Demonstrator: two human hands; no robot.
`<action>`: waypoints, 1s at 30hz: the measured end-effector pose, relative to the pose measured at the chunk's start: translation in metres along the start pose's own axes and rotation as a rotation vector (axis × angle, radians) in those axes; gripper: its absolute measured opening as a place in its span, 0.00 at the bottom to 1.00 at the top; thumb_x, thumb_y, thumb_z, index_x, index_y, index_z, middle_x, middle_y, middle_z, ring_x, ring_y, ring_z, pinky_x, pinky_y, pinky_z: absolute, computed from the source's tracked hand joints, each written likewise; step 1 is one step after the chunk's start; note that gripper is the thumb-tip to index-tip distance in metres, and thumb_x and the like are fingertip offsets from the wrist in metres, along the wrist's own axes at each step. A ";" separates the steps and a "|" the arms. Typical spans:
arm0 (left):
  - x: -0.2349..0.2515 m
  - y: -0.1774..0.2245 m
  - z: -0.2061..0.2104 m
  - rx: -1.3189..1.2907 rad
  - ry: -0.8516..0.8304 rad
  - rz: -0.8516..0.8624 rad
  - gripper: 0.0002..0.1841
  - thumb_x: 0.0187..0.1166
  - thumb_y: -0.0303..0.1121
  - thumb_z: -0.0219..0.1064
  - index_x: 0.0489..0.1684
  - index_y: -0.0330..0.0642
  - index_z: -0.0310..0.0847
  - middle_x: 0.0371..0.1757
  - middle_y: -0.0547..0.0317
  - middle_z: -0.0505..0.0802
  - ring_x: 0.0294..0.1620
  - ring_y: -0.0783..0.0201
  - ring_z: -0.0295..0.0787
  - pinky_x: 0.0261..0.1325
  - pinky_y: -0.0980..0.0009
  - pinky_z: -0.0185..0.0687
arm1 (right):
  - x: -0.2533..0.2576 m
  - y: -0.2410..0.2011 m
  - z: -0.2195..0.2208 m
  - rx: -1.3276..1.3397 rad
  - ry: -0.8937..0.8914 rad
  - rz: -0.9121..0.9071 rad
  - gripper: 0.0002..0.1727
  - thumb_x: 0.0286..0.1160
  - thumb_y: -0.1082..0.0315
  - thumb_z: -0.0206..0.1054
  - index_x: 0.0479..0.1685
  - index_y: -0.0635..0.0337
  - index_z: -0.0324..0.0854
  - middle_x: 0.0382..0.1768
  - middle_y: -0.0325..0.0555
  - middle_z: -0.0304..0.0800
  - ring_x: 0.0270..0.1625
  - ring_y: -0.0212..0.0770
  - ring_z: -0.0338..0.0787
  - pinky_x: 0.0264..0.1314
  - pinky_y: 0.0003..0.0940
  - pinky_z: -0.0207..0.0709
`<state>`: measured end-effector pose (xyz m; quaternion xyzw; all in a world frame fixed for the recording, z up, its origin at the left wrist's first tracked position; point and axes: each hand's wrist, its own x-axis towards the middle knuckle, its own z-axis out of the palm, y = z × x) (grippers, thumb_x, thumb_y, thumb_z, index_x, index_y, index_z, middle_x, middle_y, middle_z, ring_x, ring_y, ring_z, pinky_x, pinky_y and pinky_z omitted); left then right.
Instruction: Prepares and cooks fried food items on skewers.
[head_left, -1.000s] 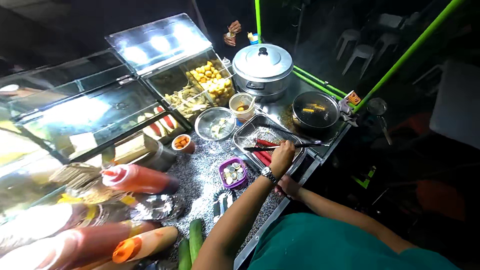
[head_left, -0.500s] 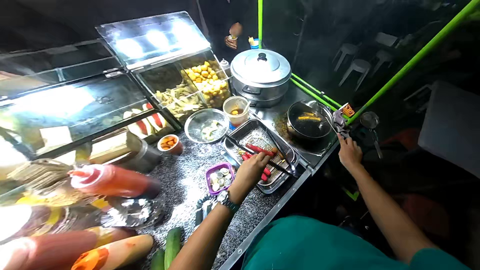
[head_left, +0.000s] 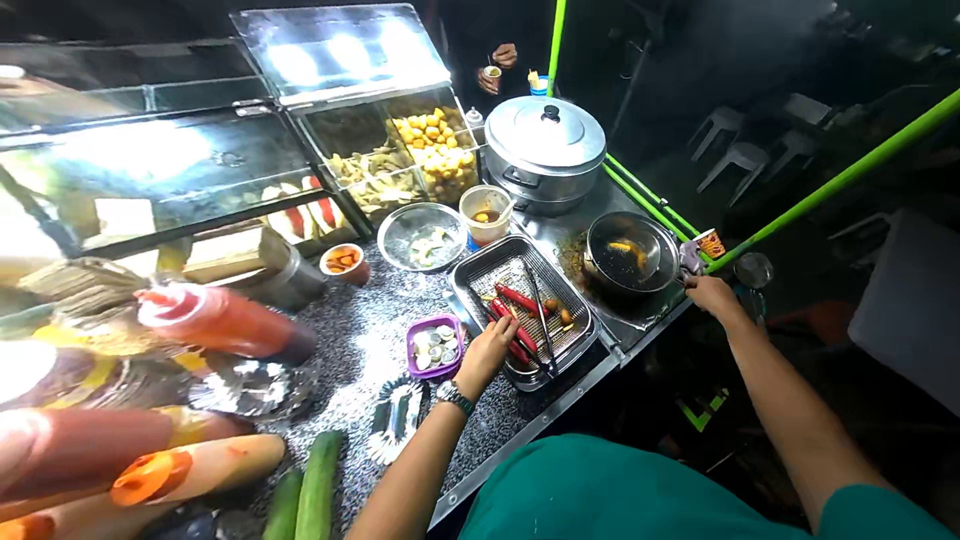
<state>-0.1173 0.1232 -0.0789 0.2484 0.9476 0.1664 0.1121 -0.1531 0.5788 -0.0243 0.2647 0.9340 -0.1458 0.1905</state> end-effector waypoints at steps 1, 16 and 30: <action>-0.004 0.001 -0.002 -0.022 0.031 -0.004 0.25 0.83 0.16 0.51 0.79 0.36 0.74 0.80 0.38 0.78 0.73 0.36 0.81 0.71 0.47 0.79 | 0.004 0.005 0.001 0.079 -0.055 0.024 0.23 0.87 0.64 0.60 0.78 0.55 0.78 0.63 0.64 0.87 0.55 0.58 0.90 0.59 0.57 0.81; -0.220 -0.025 0.012 -0.336 0.257 -0.518 0.17 0.88 0.34 0.59 0.67 0.36 0.85 0.62 0.38 0.91 0.67 0.39 0.86 0.75 0.42 0.73 | -0.074 -0.244 0.047 0.174 0.138 -0.889 0.18 0.83 0.65 0.66 0.64 0.67 0.86 0.67 0.70 0.82 0.75 0.68 0.76 0.81 0.60 0.66; -0.368 -0.026 0.038 -0.247 0.692 -0.873 0.18 0.82 0.35 0.60 0.57 0.33 0.90 0.52 0.40 0.95 0.56 0.37 0.93 0.62 0.37 0.82 | -0.121 -0.564 0.161 -0.117 0.067 -1.331 0.13 0.80 0.70 0.66 0.56 0.59 0.93 0.64 0.60 0.85 0.73 0.63 0.78 0.75 0.57 0.72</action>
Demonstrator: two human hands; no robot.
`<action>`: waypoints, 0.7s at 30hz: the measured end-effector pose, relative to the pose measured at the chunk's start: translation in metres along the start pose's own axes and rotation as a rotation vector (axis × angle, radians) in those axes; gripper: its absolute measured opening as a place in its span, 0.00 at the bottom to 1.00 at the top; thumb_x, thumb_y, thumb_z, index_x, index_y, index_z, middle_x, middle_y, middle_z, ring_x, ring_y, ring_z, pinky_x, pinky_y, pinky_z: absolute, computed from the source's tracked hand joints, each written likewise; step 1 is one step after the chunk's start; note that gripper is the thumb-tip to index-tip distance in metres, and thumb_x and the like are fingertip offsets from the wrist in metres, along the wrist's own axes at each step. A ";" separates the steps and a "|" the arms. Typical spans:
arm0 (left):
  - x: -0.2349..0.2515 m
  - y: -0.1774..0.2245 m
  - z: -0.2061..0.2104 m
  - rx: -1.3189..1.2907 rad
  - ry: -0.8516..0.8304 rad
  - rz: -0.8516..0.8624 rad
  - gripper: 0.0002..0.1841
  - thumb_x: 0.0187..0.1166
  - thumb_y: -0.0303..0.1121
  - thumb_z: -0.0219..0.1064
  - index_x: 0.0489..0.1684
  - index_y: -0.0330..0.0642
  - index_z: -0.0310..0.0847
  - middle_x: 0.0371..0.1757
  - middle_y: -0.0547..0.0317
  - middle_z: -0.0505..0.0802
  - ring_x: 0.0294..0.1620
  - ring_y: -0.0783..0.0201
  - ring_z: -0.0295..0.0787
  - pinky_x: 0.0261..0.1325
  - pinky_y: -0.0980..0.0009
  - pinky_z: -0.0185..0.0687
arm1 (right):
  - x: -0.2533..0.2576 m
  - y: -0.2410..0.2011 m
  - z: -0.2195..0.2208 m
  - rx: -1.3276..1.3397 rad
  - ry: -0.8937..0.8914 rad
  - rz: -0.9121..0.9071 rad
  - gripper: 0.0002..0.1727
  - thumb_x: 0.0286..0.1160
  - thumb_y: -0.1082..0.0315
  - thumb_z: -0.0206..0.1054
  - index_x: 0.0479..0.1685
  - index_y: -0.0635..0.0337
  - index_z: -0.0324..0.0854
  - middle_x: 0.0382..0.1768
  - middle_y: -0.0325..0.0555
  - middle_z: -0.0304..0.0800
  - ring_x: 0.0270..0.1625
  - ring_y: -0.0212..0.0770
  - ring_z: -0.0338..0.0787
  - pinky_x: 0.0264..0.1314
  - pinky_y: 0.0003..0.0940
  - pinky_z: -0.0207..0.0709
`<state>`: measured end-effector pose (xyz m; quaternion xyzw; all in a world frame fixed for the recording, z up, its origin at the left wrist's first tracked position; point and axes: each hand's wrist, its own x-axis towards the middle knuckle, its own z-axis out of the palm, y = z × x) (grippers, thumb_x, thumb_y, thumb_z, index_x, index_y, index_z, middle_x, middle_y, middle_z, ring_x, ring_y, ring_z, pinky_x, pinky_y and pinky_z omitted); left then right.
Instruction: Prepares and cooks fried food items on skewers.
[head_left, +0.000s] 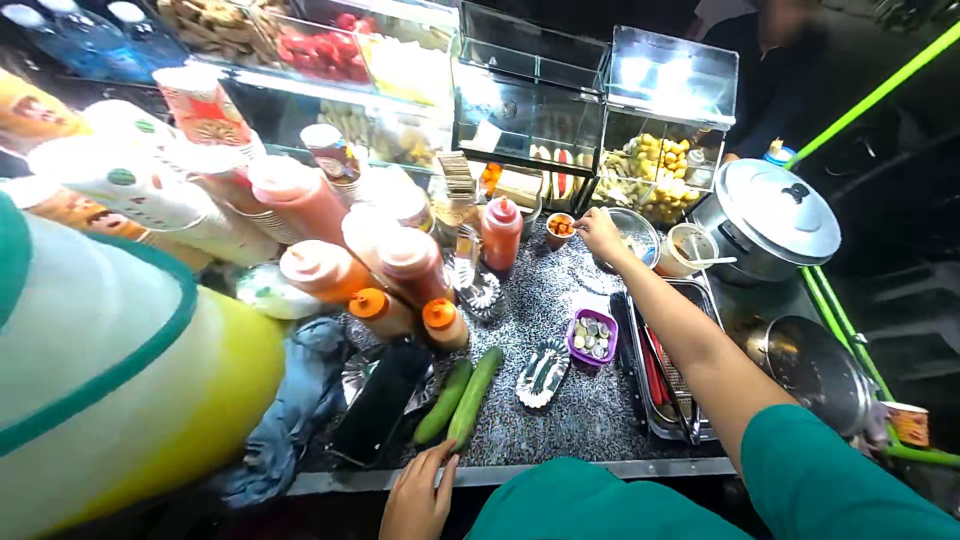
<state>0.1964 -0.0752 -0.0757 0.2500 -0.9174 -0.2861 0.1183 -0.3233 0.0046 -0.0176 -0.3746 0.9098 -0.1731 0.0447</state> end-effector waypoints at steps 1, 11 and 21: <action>-0.002 -0.004 -0.005 -0.002 -0.006 -0.022 0.17 0.82 0.34 0.60 0.57 0.32 0.90 0.52 0.39 0.95 0.56 0.36 0.93 0.62 0.36 0.81 | 0.012 -0.002 0.003 -0.019 -0.008 -0.012 0.13 0.80 0.70 0.66 0.56 0.59 0.93 0.65 0.60 0.85 0.73 0.63 0.78 0.75 0.57 0.72; 0.022 -0.012 -0.029 -0.016 -0.113 -0.063 0.16 0.82 0.32 0.63 0.58 0.30 0.89 0.52 0.37 0.95 0.56 0.35 0.92 0.64 0.37 0.80 | 0.075 0.006 0.027 -0.125 -0.195 -0.113 0.18 0.76 0.63 0.74 0.60 0.63 0.90 0.67 0.63 0.83 0.77 0.64 0.75 0.79 0.59 0.69; 0.049 -0.003 -0.027 -0.010 -0.157 -0.011 0.17 0.82 0.35 0.63 0.58 0.32 0.90 0.52 0.40 0.95 0.54 0.38 0.93 0.63 0.39 0.81 | 0.091 0.005 0.024 -0.288 -0.298 -0.327 0.14 0.69 0.67 0.77 0.51 0.66 0.92 0.70 0.61 0.83 0.76 0.65 0.75 0.77 0.60 0.68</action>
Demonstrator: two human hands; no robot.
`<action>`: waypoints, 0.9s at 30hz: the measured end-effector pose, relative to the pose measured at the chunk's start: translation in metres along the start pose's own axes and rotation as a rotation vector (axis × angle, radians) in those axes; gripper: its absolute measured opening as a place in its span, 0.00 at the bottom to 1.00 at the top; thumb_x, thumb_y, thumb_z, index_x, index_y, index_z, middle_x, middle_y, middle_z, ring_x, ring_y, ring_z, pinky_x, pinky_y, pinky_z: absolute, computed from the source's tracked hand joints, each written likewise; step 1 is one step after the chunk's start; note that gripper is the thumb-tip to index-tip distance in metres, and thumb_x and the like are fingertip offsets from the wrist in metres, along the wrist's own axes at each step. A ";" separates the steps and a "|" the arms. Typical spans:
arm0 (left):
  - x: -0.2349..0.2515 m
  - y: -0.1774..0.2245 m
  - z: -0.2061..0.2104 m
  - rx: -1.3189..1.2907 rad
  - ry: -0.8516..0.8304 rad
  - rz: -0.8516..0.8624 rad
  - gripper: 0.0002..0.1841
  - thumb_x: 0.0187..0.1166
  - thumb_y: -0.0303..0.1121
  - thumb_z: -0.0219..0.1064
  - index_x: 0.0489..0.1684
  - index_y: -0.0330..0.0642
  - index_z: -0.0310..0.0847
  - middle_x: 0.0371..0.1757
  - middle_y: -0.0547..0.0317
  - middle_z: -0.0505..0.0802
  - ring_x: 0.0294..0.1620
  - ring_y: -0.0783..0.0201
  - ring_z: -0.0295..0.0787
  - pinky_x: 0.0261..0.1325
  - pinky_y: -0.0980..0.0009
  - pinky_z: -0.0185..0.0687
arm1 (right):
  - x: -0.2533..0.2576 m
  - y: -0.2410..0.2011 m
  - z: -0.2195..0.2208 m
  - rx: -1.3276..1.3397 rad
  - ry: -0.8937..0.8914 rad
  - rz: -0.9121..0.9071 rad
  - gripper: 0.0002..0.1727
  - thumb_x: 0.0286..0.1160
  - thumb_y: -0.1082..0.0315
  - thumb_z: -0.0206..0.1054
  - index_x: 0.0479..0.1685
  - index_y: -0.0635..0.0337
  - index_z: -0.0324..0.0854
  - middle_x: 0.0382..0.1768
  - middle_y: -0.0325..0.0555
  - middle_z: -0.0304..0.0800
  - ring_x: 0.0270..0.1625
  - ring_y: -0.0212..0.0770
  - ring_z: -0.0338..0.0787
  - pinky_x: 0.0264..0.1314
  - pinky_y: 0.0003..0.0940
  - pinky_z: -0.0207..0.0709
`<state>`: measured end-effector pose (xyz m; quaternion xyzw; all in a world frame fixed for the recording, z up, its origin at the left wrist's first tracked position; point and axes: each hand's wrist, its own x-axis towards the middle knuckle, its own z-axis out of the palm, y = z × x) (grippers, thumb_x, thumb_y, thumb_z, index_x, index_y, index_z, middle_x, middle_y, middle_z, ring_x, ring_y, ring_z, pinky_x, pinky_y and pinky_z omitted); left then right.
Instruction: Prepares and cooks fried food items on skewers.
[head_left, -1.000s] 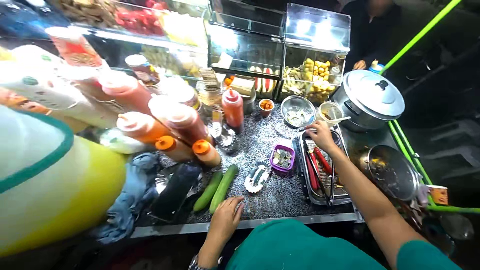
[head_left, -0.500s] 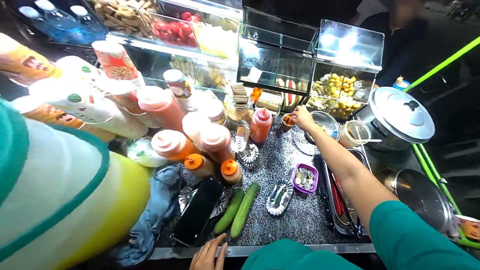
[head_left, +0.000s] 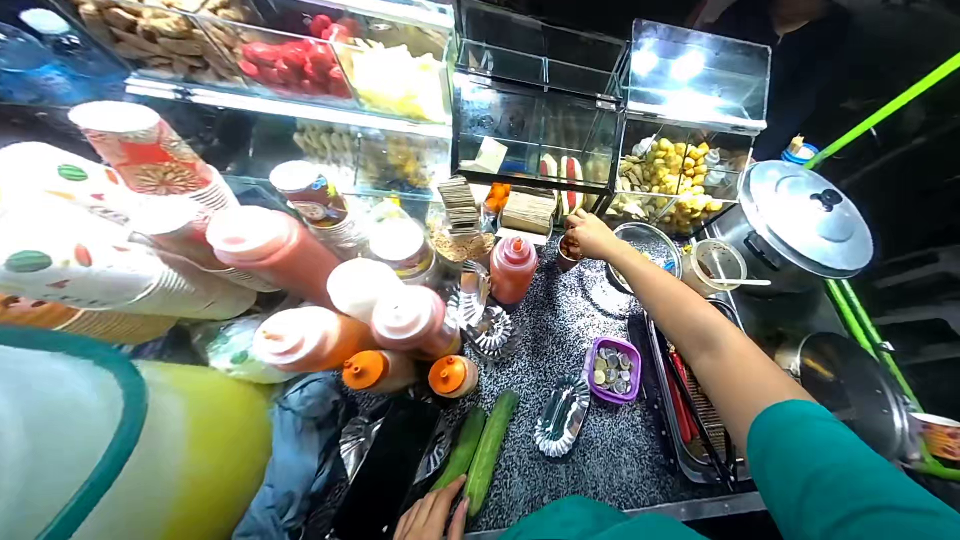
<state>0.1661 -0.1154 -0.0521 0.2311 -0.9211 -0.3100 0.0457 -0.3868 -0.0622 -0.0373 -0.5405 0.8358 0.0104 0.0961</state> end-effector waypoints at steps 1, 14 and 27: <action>0.001 0.000 0.001 0.003 -0.001 0.001 0.17 0.82 0.35 0.63 0.58 0.32 0.90 0.52 0.40 0.95 0.54 0.38 0.93 0.63 0.39 0.81 | 0.001 0.000 0.001 -0.009 0.001 -0.011 0.14 0.69 0.67 0.77 0.50 0.66 0.92 0.69 0.61 0.83 0.76 0.65 0.75 0.77 0.60 0.68; -0.004 0.002 0.002 -0.003 -0.011 -0.010 0.17 0.82 0.34 0.63 0.57 0.31 0.89 0.52 0.39 0.95 0.54 0.37 0.93 0.63 0.39 0.81 | 0.003 0.007 0.013 0.022 0.091 -0.082 0.18 0.69 0.63 0.78 0.49 0.71 0.89 0.69 0.63 0.82 0.76 0.64 0.76 0.78 0.59 0.68; 0.061 0.053 0.028 -0.050 0.083 0.203 0.16 0.83 0.36 0.60 0.54 0.36 0.91 0.50 0.47 0.96 0.54 0.46 0.95 0.60 0.48 0.88 | -0.011 -0.019 0.030 -0.031 0.138 -0.314 0.19 0.61 0.62 0.82 0.39 0.73 0.88 0.55 0.64 0.88 0.65 0.63 0.85 0.68 0.58 0.76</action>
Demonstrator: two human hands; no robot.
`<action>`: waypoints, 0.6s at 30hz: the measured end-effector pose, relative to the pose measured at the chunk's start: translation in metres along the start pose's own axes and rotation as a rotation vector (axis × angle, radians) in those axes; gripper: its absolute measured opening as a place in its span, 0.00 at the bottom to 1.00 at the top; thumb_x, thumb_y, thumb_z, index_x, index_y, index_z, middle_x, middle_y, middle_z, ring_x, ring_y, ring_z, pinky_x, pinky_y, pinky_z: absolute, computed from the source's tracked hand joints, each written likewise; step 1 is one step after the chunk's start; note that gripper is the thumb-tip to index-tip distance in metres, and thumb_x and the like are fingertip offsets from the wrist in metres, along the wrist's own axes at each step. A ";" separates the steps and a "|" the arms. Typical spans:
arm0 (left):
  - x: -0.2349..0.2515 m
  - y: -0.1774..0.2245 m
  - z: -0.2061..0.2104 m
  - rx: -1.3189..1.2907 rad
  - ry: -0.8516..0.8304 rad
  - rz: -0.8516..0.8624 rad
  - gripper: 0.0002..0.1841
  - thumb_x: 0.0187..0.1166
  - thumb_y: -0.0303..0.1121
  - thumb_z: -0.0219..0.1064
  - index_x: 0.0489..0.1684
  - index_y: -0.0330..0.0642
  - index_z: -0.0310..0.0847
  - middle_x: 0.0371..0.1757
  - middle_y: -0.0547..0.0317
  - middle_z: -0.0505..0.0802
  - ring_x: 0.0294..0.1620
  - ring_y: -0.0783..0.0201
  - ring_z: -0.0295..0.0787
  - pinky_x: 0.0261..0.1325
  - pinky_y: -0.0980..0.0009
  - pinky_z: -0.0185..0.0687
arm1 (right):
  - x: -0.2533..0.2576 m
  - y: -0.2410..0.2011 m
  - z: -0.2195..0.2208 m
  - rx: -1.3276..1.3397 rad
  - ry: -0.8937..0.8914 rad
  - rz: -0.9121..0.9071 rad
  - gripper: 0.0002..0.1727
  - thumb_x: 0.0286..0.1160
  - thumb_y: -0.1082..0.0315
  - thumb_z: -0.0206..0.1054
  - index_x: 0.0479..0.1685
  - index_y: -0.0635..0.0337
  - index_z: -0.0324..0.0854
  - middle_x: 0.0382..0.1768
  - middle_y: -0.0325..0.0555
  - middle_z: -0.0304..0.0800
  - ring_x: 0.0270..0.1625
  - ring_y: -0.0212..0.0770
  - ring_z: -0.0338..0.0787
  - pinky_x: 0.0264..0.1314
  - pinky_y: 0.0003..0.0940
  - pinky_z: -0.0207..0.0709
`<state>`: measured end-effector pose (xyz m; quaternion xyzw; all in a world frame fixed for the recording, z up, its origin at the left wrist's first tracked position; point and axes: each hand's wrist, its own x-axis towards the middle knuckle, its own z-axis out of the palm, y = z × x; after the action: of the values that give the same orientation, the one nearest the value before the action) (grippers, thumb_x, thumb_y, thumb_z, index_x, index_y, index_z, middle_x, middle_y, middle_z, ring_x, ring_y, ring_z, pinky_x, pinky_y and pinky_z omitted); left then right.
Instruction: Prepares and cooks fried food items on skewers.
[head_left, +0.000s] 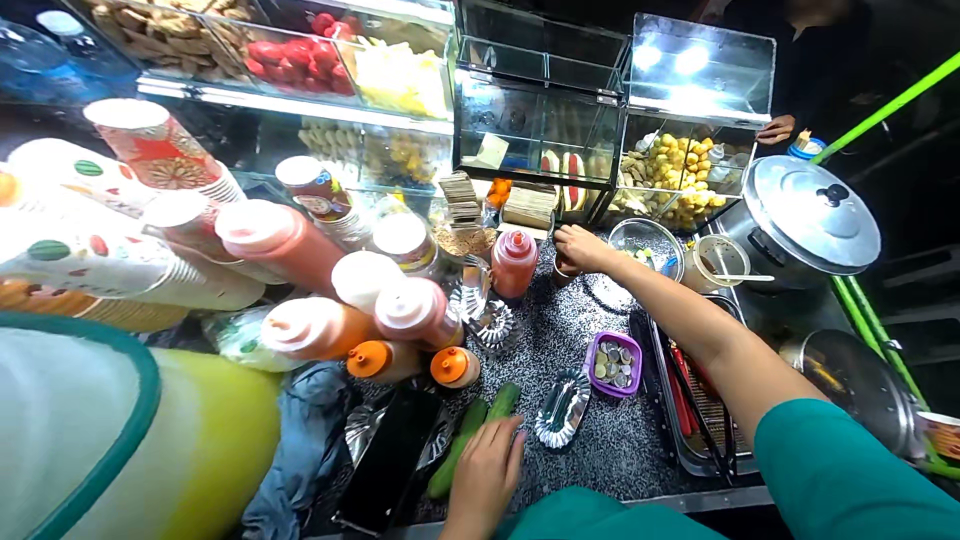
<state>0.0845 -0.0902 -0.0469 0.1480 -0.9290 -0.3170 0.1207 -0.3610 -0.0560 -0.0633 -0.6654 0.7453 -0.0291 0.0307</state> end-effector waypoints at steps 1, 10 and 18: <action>0.020 0.009 0.009 -0.051 0.005 -0.013 0.17 0.84 0.35 0.61 0.59 0.34 0.89 0.53 0.45 0.95 0.56 0.46 0.94 0.61 0.49 0.88 | -0.002 -0.012 -0.001 -0.014 0.005 -0.044 0.19 0.59 0.61 0.82 0.37 0.71 0.88 0.53 0.62 0.89 0.64 0.62 0.86 0.66 0.57 0.77; 0.177 0.017 0.090 -0.308 -0.162 -0.392 0.55 0.72 0.38 0.80 0.94 0.32 0.38 0.86 0.30 0.68 0.82 0.40 0.73 0.83 0.48 0.68 | -0.026 -0.093 -0.012 0.035 -0.148 -0.139 0.20 0.69 0.60 0.75 0.45 0.74 0.87 0.63 0.64 0.85 0.72 0.62 0.81 0.75 0.56 0.70; 0.188 -0.002 0.110 -0.445 -0.004 -0.315 0.49 0.65 0.31 0.84 0.88 0.35 0.54 0.74 0.34 0.82 0.74 0.42 0.81 0.77 0.44 0.74 | -0.051 -0.086 -0.023 0.177 0.163 -0.131 0.11 0.63 0.68 0.78 0.37 0.68 0.88 0.54 0.60 0.89 0.61 0.60 0.88 0.66 0.53 0.81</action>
<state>-0.1246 -0.0969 -0.1080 0.2598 -0.8022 -0.5286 0.0975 -0.2716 -0.0150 -0.0329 -0.7028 0.6947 -0.1506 0.0268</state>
